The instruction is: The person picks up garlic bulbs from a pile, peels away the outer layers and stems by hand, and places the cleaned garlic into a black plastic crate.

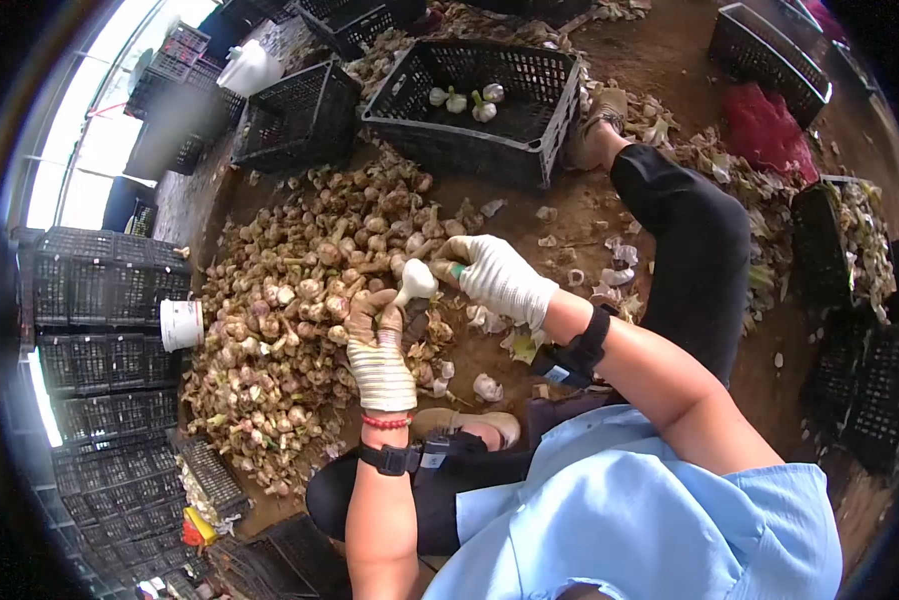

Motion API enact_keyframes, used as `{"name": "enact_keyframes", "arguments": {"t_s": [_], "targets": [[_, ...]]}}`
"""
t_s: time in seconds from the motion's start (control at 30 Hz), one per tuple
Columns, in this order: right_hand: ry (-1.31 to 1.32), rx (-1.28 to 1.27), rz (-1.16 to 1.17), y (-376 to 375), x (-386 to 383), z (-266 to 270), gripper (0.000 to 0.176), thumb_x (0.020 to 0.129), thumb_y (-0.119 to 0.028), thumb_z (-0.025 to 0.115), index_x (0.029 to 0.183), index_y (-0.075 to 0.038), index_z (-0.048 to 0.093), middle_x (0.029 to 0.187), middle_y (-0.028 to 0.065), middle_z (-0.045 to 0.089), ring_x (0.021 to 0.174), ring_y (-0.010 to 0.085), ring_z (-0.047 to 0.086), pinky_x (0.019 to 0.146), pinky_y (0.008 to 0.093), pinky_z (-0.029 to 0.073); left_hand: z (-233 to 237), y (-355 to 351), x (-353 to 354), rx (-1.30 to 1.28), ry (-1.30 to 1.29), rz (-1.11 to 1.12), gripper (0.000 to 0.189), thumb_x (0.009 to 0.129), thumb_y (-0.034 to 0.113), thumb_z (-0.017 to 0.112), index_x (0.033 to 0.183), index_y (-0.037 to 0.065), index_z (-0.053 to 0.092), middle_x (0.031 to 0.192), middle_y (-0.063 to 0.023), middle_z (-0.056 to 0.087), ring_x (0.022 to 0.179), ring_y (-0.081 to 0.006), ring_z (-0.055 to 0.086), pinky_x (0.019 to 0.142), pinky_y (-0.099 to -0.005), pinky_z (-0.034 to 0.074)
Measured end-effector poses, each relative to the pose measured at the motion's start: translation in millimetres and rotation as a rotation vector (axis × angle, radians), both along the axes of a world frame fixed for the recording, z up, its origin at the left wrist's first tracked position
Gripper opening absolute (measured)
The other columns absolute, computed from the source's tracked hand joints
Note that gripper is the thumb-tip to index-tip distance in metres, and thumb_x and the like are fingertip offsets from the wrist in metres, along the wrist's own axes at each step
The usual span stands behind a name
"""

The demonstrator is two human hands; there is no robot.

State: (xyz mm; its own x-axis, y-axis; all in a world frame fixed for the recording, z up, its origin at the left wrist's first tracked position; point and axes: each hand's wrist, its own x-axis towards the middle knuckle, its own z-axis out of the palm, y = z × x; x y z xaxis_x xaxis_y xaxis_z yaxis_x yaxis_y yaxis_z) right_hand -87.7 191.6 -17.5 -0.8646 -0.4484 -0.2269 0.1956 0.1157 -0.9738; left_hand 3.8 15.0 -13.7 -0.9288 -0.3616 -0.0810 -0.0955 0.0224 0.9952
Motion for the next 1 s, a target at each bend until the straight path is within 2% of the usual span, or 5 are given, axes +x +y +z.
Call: {"name": "enact_keyframes", "arguments": {"t_s": [0.2, 0.4, 0.67, 0.7, 1.0], "targets": [[0.649, 0.870, 0.189, 15, -21, -91, 0.026, 0.085, -0.009, 0.067, 0.110, -0.006, 0.068, 0.106, 0.0188, 0.069, 0.090, 0.0359, 0.067, 0.083, 0.0417, 0.055, 18, 6, 4, 0.341, 0.063, 0.116, 0.014, 0.101, 0.007, 0.055, 0.114, 0.003, 0.060, 0.109, -0.0071, 0.066, 0.092, -0.0183, 0.068, 0.072, -0.0287, 0.061], [0.279, 0.356, 0.604, 21, -27, -55, 0.076, 0.083, -0.001, 0.067, 0.152, -0.016, 0.038, 0.120, 0.0191, 0.063, 0.089, 0.0259, 0.065, 0.080, 0.0333, 0.055, -34, -12, 7, -0.266, -0.306, -0.052, 0.010, 0.096, 0.010, 0.062, 0.106, 0.008, 0.064, 0.084, -0.0117, 0.071, 0.075, -0.0231, 0.071, 0.065, -0.0370, 0.056], [-0.295, 0.611, 0.875, -58, -58, -36, 0.045, 0.085, -0.011, 0.068, 0.126, 0.002, 0.054, 0.112, 0.0172, 0.062, 0.094, 0.0242, 0.064, 0.079, 0.0342, 0.058, -17, -10, 2, -0.642, -0.060, 0.021, 0.056, 0.085, 0.004, 0.071, 0.136, 0.003, 0.049, 0.134, -0.0208, 0.058, 0.121, -0.0340, 0.059, 0.104, -0.0415, 0.047], [0.466, 0.740, 1.272, -78, -86, -45, 0.046, 0.087, -0.018, 0.067, 0.126, 0.004, 0.055, 0.114, 0.0174, 0.062, 0.086, 0.0266, 0.066, 0.075, 0.0351, 0.059, -16, -14, 1, -0.545, -0.003, 0.075, 0.058, 0.085, 0.002, 0.070, 0.139, 0.004, 0.048, 0.134, -0.0202, 0.058, 0.124, -0.0326, 0.057, 0.105, -0.0401, 0.046], [0.645, 0.235, 0.058, -175, -262, -18, 0.045, 0.090, -0.024, 0.067, 0.126, 0.002, 0.060, 0.108, 0.0216, 0.070, 0.096, 0.0283, 0.070, 0.081, 0.0393, 0.057, -1, -38, 9, -0.128, -0.202, 0.315, 0.052, 0.095, 0.007, 0.066, 0.143, 0.001, 0.045, 0.135, -0.0178, 0.056, 0.117, -0.0230, 0.057, 0.100, -0.0361, 0.047]]}}
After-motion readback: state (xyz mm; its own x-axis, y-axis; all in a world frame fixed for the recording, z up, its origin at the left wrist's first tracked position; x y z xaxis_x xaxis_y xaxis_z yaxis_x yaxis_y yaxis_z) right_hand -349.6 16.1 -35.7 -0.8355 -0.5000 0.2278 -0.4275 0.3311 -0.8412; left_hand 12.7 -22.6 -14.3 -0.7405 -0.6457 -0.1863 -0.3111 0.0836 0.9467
